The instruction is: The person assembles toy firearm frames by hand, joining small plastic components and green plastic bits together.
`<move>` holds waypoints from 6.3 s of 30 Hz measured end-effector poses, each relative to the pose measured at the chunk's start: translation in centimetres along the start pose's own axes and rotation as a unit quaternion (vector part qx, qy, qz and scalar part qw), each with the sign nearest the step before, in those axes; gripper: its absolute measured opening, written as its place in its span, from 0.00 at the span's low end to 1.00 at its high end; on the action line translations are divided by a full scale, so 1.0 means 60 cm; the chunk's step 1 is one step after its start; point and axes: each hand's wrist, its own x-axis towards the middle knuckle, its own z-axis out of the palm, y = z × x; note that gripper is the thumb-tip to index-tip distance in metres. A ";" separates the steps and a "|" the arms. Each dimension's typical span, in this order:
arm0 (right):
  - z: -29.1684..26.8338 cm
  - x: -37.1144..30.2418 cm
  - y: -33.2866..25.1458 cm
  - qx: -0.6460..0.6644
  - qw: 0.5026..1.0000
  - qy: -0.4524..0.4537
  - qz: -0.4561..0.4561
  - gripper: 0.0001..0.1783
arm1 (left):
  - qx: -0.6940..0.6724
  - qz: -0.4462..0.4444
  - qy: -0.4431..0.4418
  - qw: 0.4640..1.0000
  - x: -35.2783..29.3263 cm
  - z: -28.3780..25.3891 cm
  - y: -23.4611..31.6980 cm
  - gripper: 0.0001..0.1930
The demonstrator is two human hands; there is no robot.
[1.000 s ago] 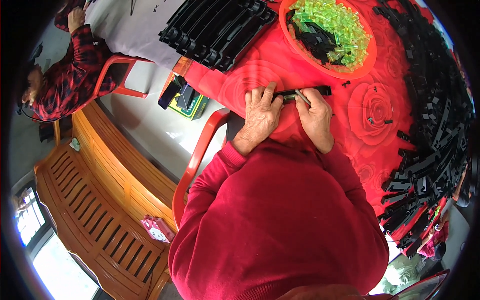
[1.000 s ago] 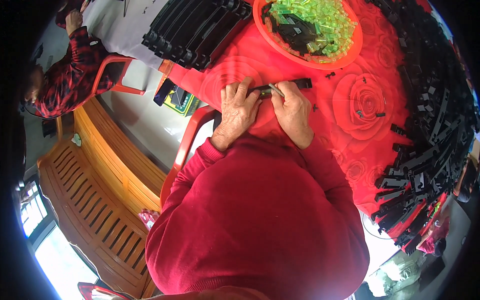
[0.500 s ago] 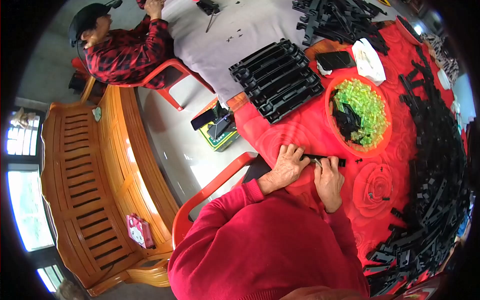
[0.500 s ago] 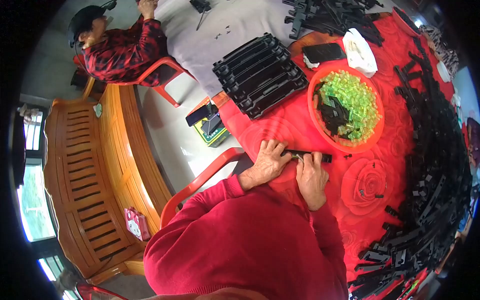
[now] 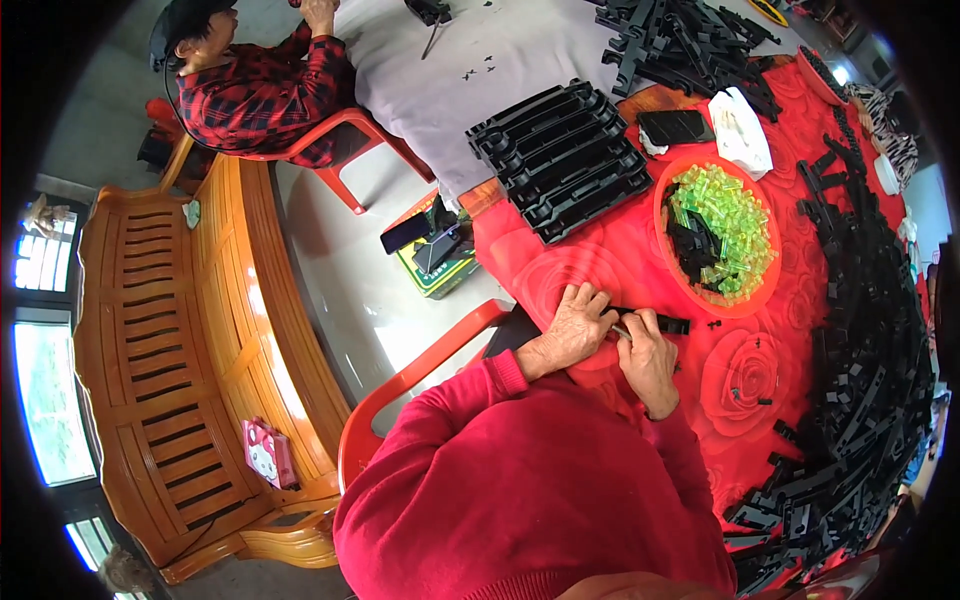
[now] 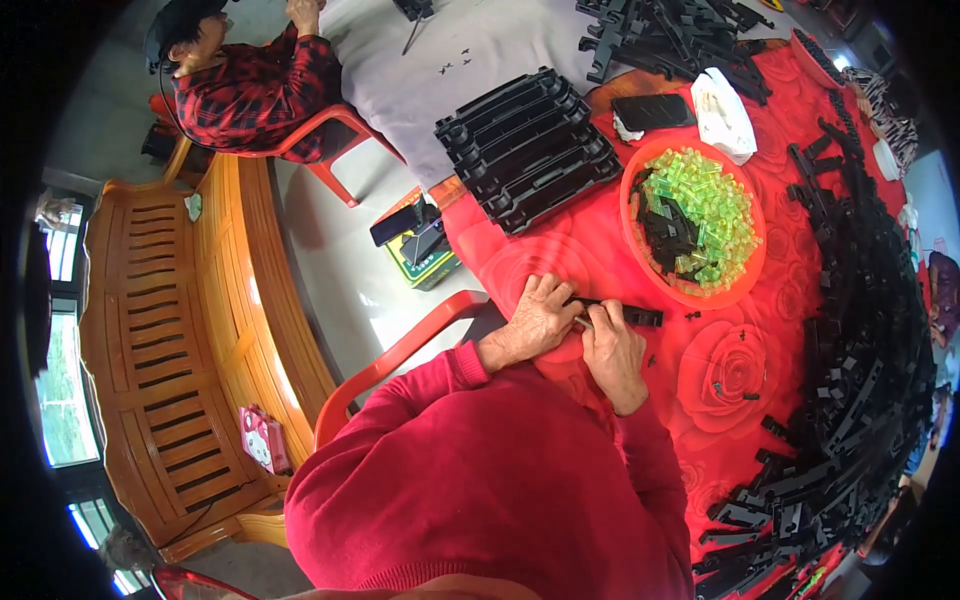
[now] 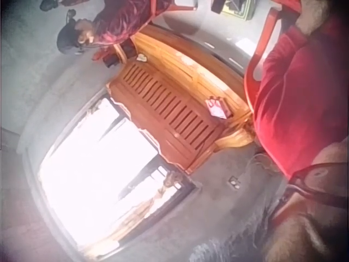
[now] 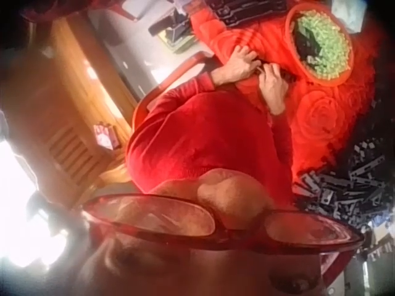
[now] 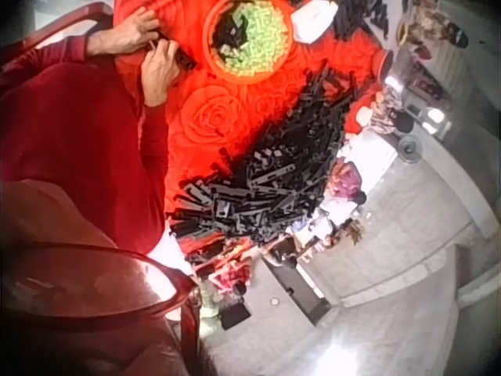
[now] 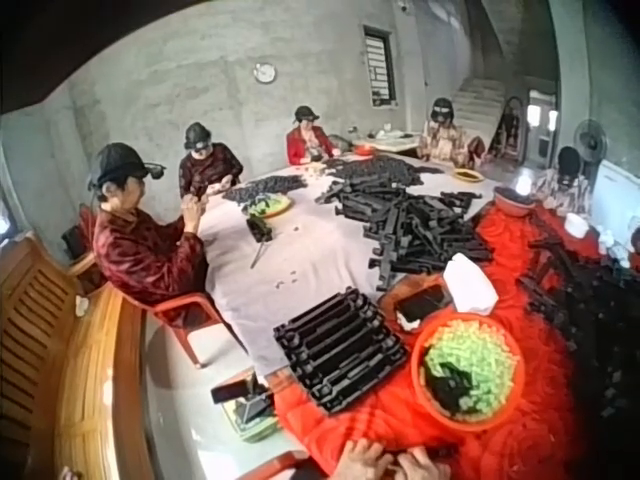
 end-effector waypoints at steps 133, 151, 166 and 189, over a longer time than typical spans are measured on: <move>-0.058 0.009 0.007 -0.182 0.972 -0.018 -0.146 0.08 | -0.068 -0.081 -0.001 0.994 -0.030 -0.036 0.004 0.17; -0.036 0.032 -0.027 -0.280 0.938 -0.068 -0.193 0.03 | -0.106 -0.094 0.011 0.990 -0.034 -0.026 -0.001 0.19; -0.118 -0.049 0.018 0.149 0.982 0.065 0.099 0.05 | -0.218 -0.164 0.159 0.949 -0.033 -0.110 0.002 0.15; 0.036 -0.077 -0.069 0.616 0.719 0.144 0.287 0.02 | -0.621 -0.211 0.070 0.752 -0.035 -0.071 0.097 0.17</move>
